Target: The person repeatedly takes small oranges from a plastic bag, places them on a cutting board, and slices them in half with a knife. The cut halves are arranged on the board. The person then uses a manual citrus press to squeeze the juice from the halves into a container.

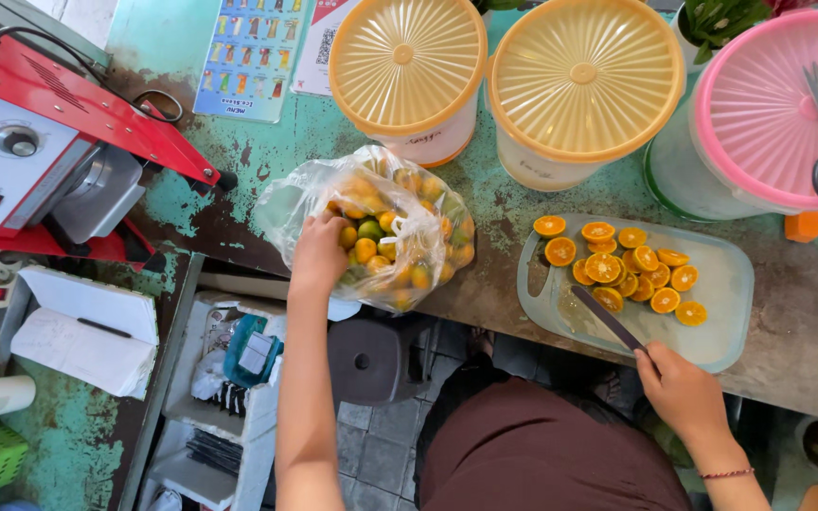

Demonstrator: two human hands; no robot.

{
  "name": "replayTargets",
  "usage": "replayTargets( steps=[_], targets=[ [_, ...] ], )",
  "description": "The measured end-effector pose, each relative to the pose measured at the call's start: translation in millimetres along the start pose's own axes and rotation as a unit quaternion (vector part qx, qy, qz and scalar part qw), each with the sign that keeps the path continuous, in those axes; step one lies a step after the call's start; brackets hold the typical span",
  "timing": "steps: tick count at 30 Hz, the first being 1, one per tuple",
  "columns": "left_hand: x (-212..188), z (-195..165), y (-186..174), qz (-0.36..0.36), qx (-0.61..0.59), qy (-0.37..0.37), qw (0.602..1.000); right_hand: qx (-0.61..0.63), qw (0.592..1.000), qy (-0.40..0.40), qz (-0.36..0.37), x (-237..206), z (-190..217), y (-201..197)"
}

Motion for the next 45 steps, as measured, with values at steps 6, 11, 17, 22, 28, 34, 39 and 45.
replayTargets(
  steps=[6,11,17,22,28,34,39,45],
  targets=[
    [-47.3,-59.1,-34.3,0.041,-0.533,0.027,0.845,0.01,1.0,-0.002,0.014,-6.0,-0.5,-2.0],
    [-82.2,-140.3,19.6,0.244,-0.539,-0.004,0.807,-0.014,1.0,0.024,-0.007,2.8,4.2,-8.4],
    [-89.8,-220.7,127.1,0.186,-0.415,0.003,0.891,0.043,0.998,0.034,0.023,9.7,8.4,-20.3],
    [-98.2,-246.6,173.6,0.094,-0.423,0.033,0.901,0.12,0.991,0.043,0.029,-3.0,15.0,-25.7],
    [-106.3,-259.5,182.8,0.123,-0.474,-0.047,0.87,0.113,0.993,0.024,0.026,-4.7,30.7,-24.5],
    [-106.8,-262.3,172.2,0.051,-0.418,-0.005,0.907,0.066,0.997,0.01,0.044,-1.4,38.3,-24.0],
    [-102.7,-264.3,176.6,0.047,-0.401,-0.013,0.915,0.062,0.996,0.008,0.062,9.5,42.5,-17.6],
    [-100.1,-262.5,182.8,0.052,-0.394,-0.024,0.917,0.065,0.997,-0.011,0.041,17.7,50.9,-10.0]
  ],
)
Point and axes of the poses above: each hand's wrist, its own x-axis towards the middle knuckle, its own y-axis out of the palm, z = x × y, the point moved 2 cm from there along x, towards the middle knuckle, and after that the axes turned 1 degree about -y, right-handed, at the moved point
